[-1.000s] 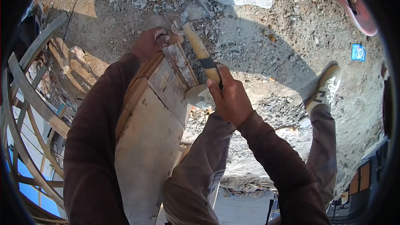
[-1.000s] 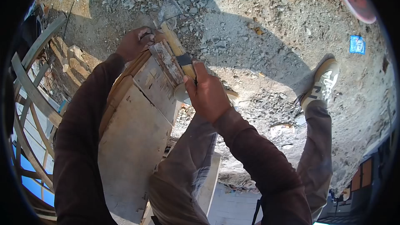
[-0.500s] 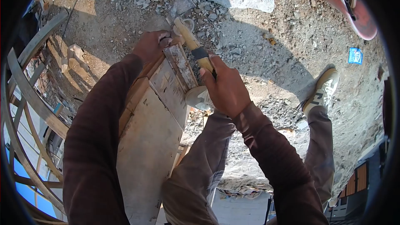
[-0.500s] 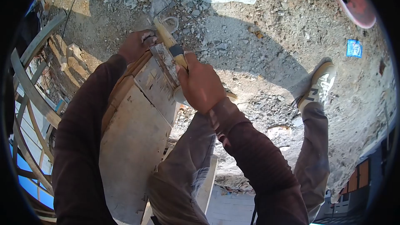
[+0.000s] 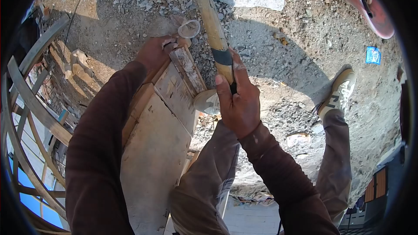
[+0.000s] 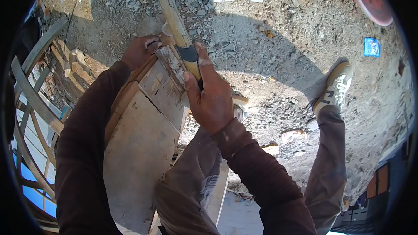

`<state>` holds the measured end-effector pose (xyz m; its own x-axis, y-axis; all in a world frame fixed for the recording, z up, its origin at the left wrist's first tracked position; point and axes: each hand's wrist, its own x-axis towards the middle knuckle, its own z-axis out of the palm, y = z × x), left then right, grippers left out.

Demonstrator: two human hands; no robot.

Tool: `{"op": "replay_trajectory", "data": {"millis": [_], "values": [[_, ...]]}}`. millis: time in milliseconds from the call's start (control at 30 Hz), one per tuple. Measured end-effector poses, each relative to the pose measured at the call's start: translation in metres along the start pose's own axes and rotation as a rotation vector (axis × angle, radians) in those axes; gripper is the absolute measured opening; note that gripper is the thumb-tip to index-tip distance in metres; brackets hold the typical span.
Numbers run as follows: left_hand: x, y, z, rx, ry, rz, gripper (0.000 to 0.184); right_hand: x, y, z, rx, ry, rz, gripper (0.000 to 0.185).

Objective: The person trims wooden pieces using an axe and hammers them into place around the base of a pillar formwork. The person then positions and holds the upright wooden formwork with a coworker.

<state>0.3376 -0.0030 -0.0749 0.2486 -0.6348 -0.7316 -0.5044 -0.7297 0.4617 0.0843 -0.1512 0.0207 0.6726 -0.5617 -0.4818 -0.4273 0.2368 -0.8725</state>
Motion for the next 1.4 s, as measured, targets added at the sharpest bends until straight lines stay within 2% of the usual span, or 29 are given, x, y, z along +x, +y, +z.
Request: {"op": "replay_trajectory", "data": {"millis": [67,167,200,300,400,500,533,600,633,667,700,767,833,900,1000,1100,1167,1233,1267,1367,1400], "values": [[0.0,0.0,0.0,0.01,-0.001,0.003,0.024,-0.012,0.02,0.013,-0.041,-0.026,0.005,0.054],[-0.002,0.009,-0.007,0.062,-0.031,0.011,0.024,-0.004,0.02,0.003,-0.245,-0.418,0.332,0.056],[-0.003,0.009,-0.008,0.082,-0.046,0.008,0.024,-0.003,0.016,0.0,-0.176,-0.391,0.307,0.056],[-0.003,0.003,-0.002,0.066,0.022,0.052,0.023,-0.005,-0.002,-0.004,-0.033,-0.053,0.049,0.055],[-0.005,0.008,-0.004,0.026,-0.007,-0.027,0.023,-0.012,0.008,0.011,0.041,0.092,0.055,0.05],[-0.002,0.001,-0.005,0.063,-0.021,0.066,0.026,-0.005,0.028,0.011,-0.298,-0.35,0.337,0.046],[0.001,0.003,-0.006,0.048,-0.03,-0.03,0.034,-0.003,0.027,0.002,-0.267,-0.392,0.378,0.045],[-0.012,0.008,0.001,0.005,-0.067,-0.245,0.054,-0.017,0.023,-0.008,-0.125,-0.284,0.321,0.043],[-0.019,0.017,0.009,0.116,-0.06,-0.394,0.068,-0.025,0.019,-0.013,-0.056,-0.225,0.294,0.043],[-0.025,0.027,0.017,0.233,-0.046,-0.539,0.083,-0.037,0.029,-0.011,-0.1,-0.162,0.235,0.034],[-0.028,0.032,0.021,0.354,-0.029,-0.681,0.098,-0.047,0.03,-0.01,-0.024,-0.177,0.342,0.032],[-0.031,0.013,0.029,0.625,0.197,-0.618,0.082,-0.058,0.028,-0.007,0.135,-0.2,0.542,0.029],[-0.034,0.0,0.02,0.586,0.171,-0.581,0.075,-0.059,0.015,-0.01,0.391,-0.21,0.715,0.024],[-0.025,-0.018,-0.004,0.237,-0.082,-0.567,0.075,-0.062,0.011,0.001,0.557,-0.166,0.828,0.024],[-0.016,-0.05,-0.032,-0.301,-0.45,-0.528,0.075,-0.067,0.012,0.035,0.499,-0.004,0.772,0.028],[-0.026,-0.08,-0.038,0.069,-0.332,-0.425,0.048,-0.085,0.062,0.098,-0.127,-0.122,0.419,0.028],[-0.021,-0.069,-0.03,-0.167,-0.293,-0.405,0.053,-0.077,0.07,0.103,0.125,-0.207,0.615,0.032],[-0.024,-0.057,-0.015,-0.418,-0.252,-0.39,0.057,-0.073,0.07,0.078,0.041,-0.248,0.523,0.032],[-0.015,-0.073,-0.011,-0.305,-0.32,-0.511,0.088,-0.068,0.067,0.077,0.117,-0.291,0.64,0.031],[-0.006,-0.078,0.016,0.446,-0.136,-0.536,0.126,-0.073,0.073,0.079,0.119,-0.298,0.648,0.032],[-0.005,-0.071,0.012,0.386,-0.179,-0.525,0.13,-0.072,0.074,0.078,0.114,-0.304,0.65,0.032]]}}
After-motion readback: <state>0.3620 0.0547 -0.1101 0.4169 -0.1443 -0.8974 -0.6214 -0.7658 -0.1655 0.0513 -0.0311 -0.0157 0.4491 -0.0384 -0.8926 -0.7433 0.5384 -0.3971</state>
